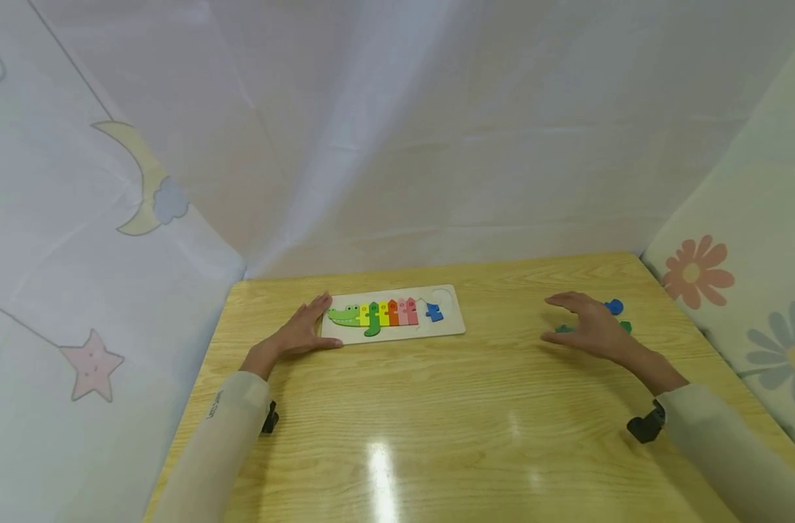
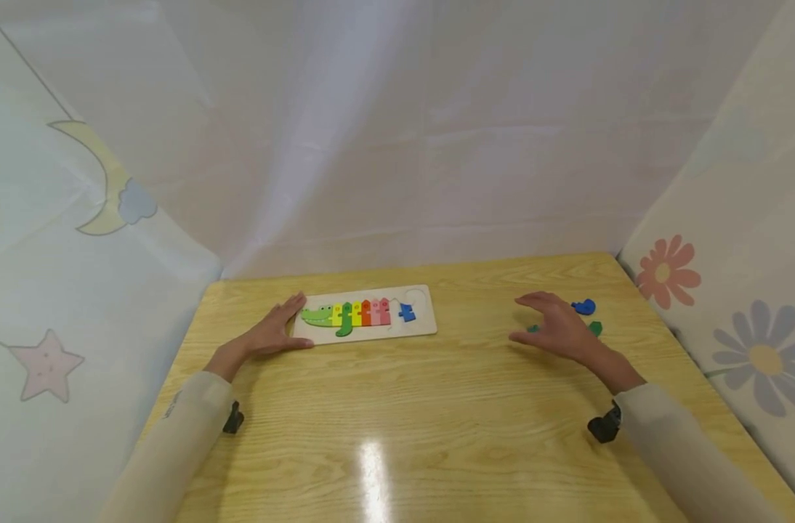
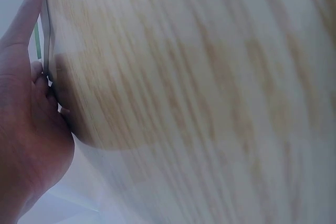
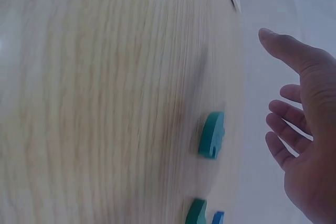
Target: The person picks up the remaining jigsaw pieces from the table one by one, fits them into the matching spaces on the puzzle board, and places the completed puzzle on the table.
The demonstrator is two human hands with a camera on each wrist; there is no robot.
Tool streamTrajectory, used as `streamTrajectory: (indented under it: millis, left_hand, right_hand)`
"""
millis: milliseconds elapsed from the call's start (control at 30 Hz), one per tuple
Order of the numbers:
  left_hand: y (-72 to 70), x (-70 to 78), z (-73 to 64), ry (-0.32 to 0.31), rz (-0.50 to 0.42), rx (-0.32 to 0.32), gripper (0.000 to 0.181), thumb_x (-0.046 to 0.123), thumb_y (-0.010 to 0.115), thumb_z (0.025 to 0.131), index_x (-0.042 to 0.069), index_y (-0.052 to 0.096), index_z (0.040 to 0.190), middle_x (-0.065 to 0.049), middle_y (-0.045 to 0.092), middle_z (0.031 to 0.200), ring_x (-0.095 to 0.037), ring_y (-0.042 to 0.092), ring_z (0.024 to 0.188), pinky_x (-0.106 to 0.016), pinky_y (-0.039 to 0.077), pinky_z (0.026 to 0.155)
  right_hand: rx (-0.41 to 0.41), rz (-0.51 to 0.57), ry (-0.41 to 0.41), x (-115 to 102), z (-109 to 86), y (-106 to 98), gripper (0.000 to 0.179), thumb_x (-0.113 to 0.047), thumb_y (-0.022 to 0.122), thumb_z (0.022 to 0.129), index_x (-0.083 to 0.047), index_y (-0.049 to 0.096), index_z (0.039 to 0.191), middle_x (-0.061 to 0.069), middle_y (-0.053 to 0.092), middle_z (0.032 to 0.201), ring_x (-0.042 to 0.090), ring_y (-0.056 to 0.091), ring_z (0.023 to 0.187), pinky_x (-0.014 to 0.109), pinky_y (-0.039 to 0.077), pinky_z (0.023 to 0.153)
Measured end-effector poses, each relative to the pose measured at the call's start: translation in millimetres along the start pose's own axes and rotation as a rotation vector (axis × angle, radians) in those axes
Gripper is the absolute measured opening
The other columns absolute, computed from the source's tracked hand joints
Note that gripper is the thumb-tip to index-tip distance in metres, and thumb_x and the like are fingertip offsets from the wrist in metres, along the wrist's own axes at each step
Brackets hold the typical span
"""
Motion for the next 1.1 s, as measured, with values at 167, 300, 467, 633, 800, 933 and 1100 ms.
streamTrajectory:
  millis: [167, 300, 467, 633, 800, 933, 1100]
  left_hand:
    - [-0.5, 0.1, 0.4, 0.0, -0.006, -0.005, 0.116, 0.052, 0.081, 0.091, 0.0, 0.013, 0.169, -0.018, 0.006, 0.178, -0.035, 0.004, 0.165, -0.057, 0.001, 0.132]
    - [-0.5, 0.3, 0.7, -0.001, -0.002, -0.008, 0.116, 0.051, 0.081, 0.091, 0.0, 0.012, 0.169, -0.018, 0.005, 0.178, -0.035, 0.004, 0.165, -0.057, 0.001, 0.132]
    - [-0.2, 0.0, 0.7, -0.004, 0.007, -0.014, 0.117, 0.053, 0.08, 0.091, 0.0, 0.011, 0.169, -0.017, 0.005, 0.178, -0.034, 0.003, 0.165, -0.057, 0.001, 0.132]
    - [0.1, -0.4, 0.5, -0.004, -0.001, -0.013, 0.117, 0.053, 0.081, 0.091, 0.0, 0.011, 0.169, -0.018, 0.005, 0.178, -0.035, 0.003, 0.165, -0.057, 0.001, 0.132]
    - [0.0, -0.3, 0.2, -0.007, -0.003, -0.013, 0.117, 0.053, 0.081, 0.091, 0.001, 0.012, 0.169, -0.017, 0.005, 0.178, -0.035, 0.003, 0.165, -0.057, 0.001, 0.132]
    - [0.1, -0.6, 0.2, -0.009, 0.0, -0.014, 0.117, 0.053, 0.08, 0.091, 0.001, 0.011, 0.169, -0.017, 0.004, 0.178, -0.034, 0.003, 0.165, -0.056, 0.001, 0.132]
    - [0.6, -1.5, 0.4, -0.008, 0.002, -0.015, 0.118, 0.054, 0.08, 0.091, 0.001, 0.009, 0.169, -0.017, 0.003, 0.178, -0.034, 0.002, 0.165, -0.057, 0.0, 0.132]
  right_hand:
    - [0.006, -0.02, 0.048, 11, -11.4, -11, 0.076, -0.029, 0.094, 0.081, 0.007, 0.063, 0.14, 0.032, 0.057, 0.142, 0.056, 0.053, 0.127, 0.076, 0.046, 0.095]
    - [-0.001, -0.023, 0.094, 22, -20.9, -18, 0.076, -0.029, 0.094, 0.081, 0.006, 0.062, 0.141, 0.033, 0.056, 0.143, 0.058, 0.051, 0.128, 0.077, 0.044, 0.094]
    - [0.019, -0.053, 0.093, 34, -32.8, -26, 0.077, -0.028, 0.096, 0.079, 0.008, 0.063, 0.138, 0.036, 0.056, 0.14, 0.059, 0.054, 0.121, 0.073, 0.051, 0.086]
    - [0.04, -0.082, 0.062, 43, -41.0, -32, 0.076, -0.027, 0.097, 0.077, 0.01, 0.065, 0.135, 0.037, 0.058, 0.137, 0.058, 0.055, 0.118, 0.074, 0.05, 0.084]
    - [0.03, -0.127, 0.07, 51, -46.7, -36, 0.077, -0.03, 0.097, 0.075, 0.01, 0.066, 0.133, 0.041, 0.058, 0.135, 0.063, 0.052, 0.121, 0.077, 0.048, 0.086]
    - [0.038, -0.146, 0.068, 60, -52.1, -36, 0.077, -0.03, 0.099, 0.073, 0.01, 0.068, 0.131, 0.042, 0.06, 0.13, 0.056, 0.062, 0.107, 0.075, 0.051, 0.083]
    - [0.045, -0.162, 0.057, 70, -58.1, -36, 0.079, -0.029, 0.1, 0.071, 0.012, 0.068, 0.13, 0.043, 0.061, 0.125, 0.042, 0.069, 0.083, 0.072, 0.055, 0.076]
Point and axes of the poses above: each hand's wrist, its own z-axis towards the middle knuckle, its own y-axis out of the palm, x = y × z, the point moved 1 cm from there along z, towards the middle knuckle
